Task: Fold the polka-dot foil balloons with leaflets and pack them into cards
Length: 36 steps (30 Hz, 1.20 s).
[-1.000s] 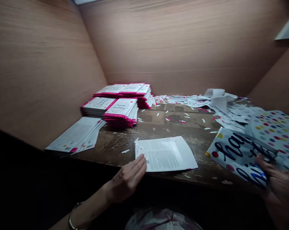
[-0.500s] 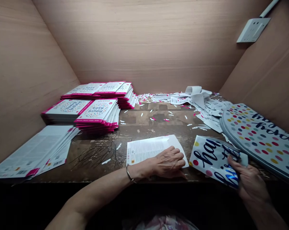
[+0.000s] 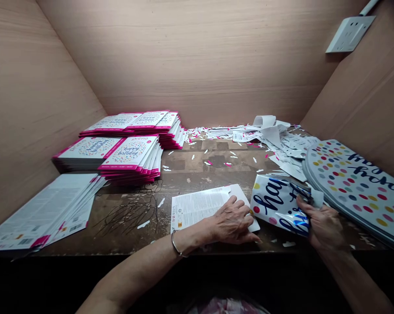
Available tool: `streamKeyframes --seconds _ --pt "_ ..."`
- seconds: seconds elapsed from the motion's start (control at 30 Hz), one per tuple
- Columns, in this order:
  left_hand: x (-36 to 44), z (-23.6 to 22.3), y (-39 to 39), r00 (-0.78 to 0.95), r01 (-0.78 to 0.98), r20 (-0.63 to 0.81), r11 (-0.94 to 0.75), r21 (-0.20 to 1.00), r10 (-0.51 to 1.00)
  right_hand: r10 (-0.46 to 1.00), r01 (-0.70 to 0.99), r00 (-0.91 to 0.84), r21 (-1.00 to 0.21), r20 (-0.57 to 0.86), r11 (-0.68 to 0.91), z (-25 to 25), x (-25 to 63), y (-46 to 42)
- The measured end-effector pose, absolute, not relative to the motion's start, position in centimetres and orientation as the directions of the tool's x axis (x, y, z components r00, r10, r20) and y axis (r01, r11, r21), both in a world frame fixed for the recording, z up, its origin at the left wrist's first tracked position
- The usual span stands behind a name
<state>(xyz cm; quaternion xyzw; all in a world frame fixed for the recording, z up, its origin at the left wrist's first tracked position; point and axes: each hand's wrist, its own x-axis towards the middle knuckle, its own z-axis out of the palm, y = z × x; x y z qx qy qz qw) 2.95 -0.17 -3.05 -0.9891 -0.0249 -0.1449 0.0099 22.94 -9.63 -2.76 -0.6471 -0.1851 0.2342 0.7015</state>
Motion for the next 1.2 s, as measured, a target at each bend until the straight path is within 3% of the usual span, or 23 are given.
streamKeyframes --seconds 0.2,0.43,0.73,0.8,0.87,0.93,0.97,1.0,1.07,1.13,1.2 --pt "3.1 -3.3 -0.3 0.929 0.032 0.369 -0.999 -0.043 0.014 0.67 -0.186 0.724 -0.982 -0.164 -0.039 -2.3 22.0 -8.4" --pt "2.7 -2.9 -0.7 0.911 -0.006 0.412 -0.999 -0.035 -0.02 0.828 -0.205 0.435 -0.934 -0.354 -0.292 -1.6 22.6 -8.2" --pt "3.1 -3.2 -0.9 0.959 -0.007 0.282 -1.0 0.03 0.002 0.869 0.091 0.289 -0.892 -0.401 -0.442 -2.6 23.6 -6.3" --pt "3.1 -3.3 -0.8 0.961 -0.008 0.277 -0.999 0.036 0.002 0.869 0.324 0.395 -0.84 -0.297 -0.435 -2.1 23.9 -6.3" --pt "3.0 -3.3 -0.9 0.958 -0.017 0.286 -0.999 0.04 -0.005 0.863 0.679 0.501 -0.65 0.071 -0.341 -1.1 23.9 -6.3" --pt "3.0 -3.3 -0.9 0.954 -0.025 0.298 -0.999 0.045 -0.011 0.854 0.937 0.268 -0.329 0.446 -0.122 -0.3 23.6 -6.3" --pt "3.0 -3.3 -0.9 0.952 -0.024 0.306 -0.999 0.046 -0.009 0.857 0.979 0.053 -0.198 0.512 0.057 -0.1 23.4 -6.2" --pt "3.0 -3.3 -0.9 0.949 -0.019 0.315 -0.999 0.042 -0.005 0.854 0.961 -0.175 -0.102 0.49 0.256 -0.1 23.1 -6.1" --pt "3.0 -3.3 -0.9 0.943 -0.016 0.334 -0.999 0.036 -0.003 0.8 0.826 -0.519 -0.066 0.303 0.56 -0.9 22.6 -5.8" --pt "2.9 -3.2 -0.9 0.937 -0.021 0.349 -0.999 0.033 -0.008 0.764 0.753 -0.625 -0.134 0.161 0.644 -2.1 22.3 -5.6" --pt "2.9 -3.1 -0.9 0.936 -0.034 0.35 -0.999 0.026 -0.022 0.783 0.761 -0.611 -0.186 0.114 0.621 -3.2 22.2 -5.6"
